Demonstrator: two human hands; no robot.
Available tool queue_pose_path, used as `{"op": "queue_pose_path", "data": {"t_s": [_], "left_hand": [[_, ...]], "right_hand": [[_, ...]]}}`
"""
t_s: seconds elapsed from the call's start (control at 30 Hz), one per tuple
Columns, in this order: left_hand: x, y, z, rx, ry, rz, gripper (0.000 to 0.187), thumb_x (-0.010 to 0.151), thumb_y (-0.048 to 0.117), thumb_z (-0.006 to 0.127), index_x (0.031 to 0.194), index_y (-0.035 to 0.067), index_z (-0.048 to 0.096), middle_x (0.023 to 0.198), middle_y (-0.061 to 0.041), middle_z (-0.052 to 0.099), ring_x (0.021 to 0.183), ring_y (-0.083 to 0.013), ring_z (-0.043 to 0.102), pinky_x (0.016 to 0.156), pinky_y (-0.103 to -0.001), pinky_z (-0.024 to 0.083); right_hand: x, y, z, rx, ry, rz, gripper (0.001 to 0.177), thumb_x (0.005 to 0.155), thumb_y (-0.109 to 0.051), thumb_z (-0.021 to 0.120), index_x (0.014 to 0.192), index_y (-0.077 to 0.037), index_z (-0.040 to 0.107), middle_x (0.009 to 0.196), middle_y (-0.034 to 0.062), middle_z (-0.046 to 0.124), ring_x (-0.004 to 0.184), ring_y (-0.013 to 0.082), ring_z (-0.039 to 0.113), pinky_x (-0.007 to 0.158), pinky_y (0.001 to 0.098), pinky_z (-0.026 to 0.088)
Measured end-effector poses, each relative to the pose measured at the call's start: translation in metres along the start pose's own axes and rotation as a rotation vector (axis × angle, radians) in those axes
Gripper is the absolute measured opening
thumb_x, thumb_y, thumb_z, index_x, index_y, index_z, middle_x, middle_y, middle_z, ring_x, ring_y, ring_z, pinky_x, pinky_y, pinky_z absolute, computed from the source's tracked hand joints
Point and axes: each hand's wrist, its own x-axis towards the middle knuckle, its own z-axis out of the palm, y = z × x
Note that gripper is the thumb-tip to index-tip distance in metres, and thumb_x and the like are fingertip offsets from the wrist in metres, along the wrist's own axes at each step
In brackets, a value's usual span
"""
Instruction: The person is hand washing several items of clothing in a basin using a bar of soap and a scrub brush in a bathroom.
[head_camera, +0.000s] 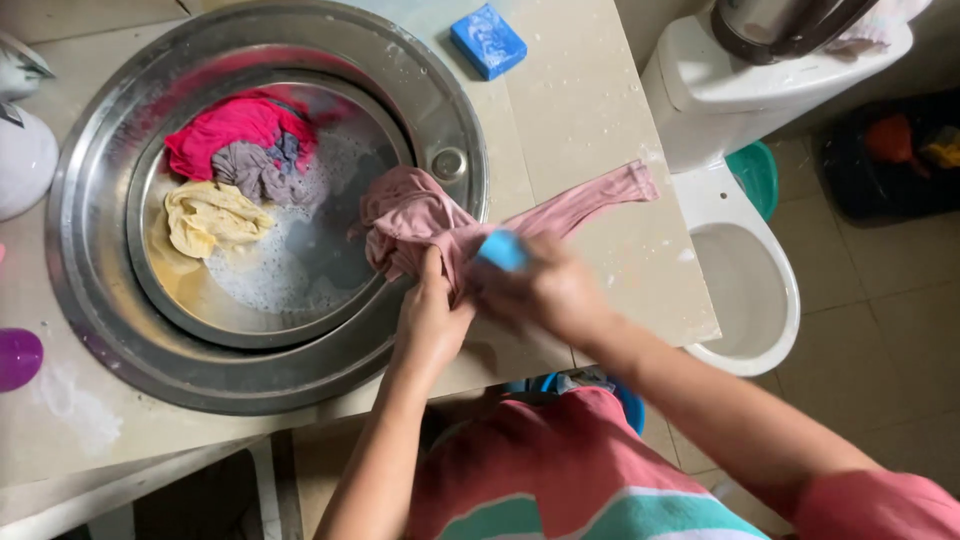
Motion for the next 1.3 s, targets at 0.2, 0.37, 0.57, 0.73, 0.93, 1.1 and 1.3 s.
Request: {"op": "queue_pose_path", "data": {"t_s": [0.2,0.37,0.57,0.73,0.93,1.1,1.3], "left_hand": [[-0.005,0.003,-0.002,-0.051,0.008,-0.02,0.075,0.081,0.012,0.073,0.147,0.011,0.038,0.084,-0.022,0.071,0.084,-0.0409,0.072,0.072,-0.047,0.054],[-0.005,0.019,-0.008,-0.262,-0.093,0.159,0.089,0.083,0.015,0.08,0.157,0.013,0.03,0.108,-0.018,0.075,0.101,-0.0281,0.077,0.086,-0.036,0.058],[0.025,0.062,-0.057,-0.151,0.101,0.79,0.111,0.086,-0.005,0.077,0.164,0.01,0.001,0.159,-0.026,0.032,0.14,-0.0455,0.039,0.107,-0.053,0.04],[0.045,0.048,-0.093,-1.045,-0.044,0.369,0.092,0.097,0.008,0.066,0.167,0.016,0.007,0.144,-0.014,0.053,0.106,-0.0184,0.063,0.082,-0.034,0.056],[0.094,-0.047,-0.073,-1.249,-0.015,0.244,0.064,0.097,0.02,0.063,0.151,0.016,0.028,0.128,-0.011,0.059,0.099,-0.0217,0.064,0.076,-0.037,0.055],[0.126,-0.068,-0.076,-1.264,-0.073,0.11,0.047,0.095,0.03,0.06,0.135,0.012,0.043,0.113,-0.01,0.064,0.09,-0.0261,0.065,0.069,-0.042,0.055],[0.106,-0.021,-0.167,-1.279,-0.188,-0.061,0.04,0.094,0.041,0.058,0.119,0.009,0.058,0.099,-0.009,0.068,0.081,-0.0305,0.067,0.063,-0.047,0.055]], "right_hand": [[0.026,0.128,-0.002,-0.169,0.035,0.106,0.036,0.094,-0.022,0.076,0.129,-0.013,0.074,0.128,0.0191,0.068,0.115,0.0361,0.065,0.099,0.0455,0.051],[0.081,0.128,-0.052,-0.101,0.12,0.048,0.054,0.082,-0.051,0.084,0.129,-0.026,0.077,0.15,0.0266,0.051,0.128,0.0469,0.05,0.106,0.0555,0.039],[0.105,0.011,-0.067,0.474,-0.055,-0.104,0.087,0.075,-0.057,0.082,0.149,-0.017,0.06,0.138,0.014,0.062,0.119,0.0364,0.059,0.106,0.0528,0.046],[0.12,0.016,-0.029,1.102,-0.202,0.09,0.05,0.092,-0.04,0.078,0.129,-0.008,0.069,0.117,0.0101,0.075,0.104,0.0242,0.071,0.09,0.0407,0.056],[0.172,-0.115,-0.016,1.669,0.027,0.107,0.032,0.105,-0.03,0.061,0.12,-0.003,0.069,0.114,0.0094,0.069,0.102,0.0223,0.067,0.082,0.0375,0.056],[0.2,-0.149,0.006,0.569,0.034,-0.206,0.034,0.11,-0.032,0.066,0.087,-0.007,0.064,0.08,0.0162,0.062,0.076,0.0343,0.065,0.077,0.0437,0.056],[0.257,-0.143,-0.038,0.575,-0.066,0.064,0.044,0.089,-0.045,0.077,0.092,-0.004,0.062,0.077,0.015,0.064,0.069,0.0322,0.065,0.066,0.045,0.053]]}}
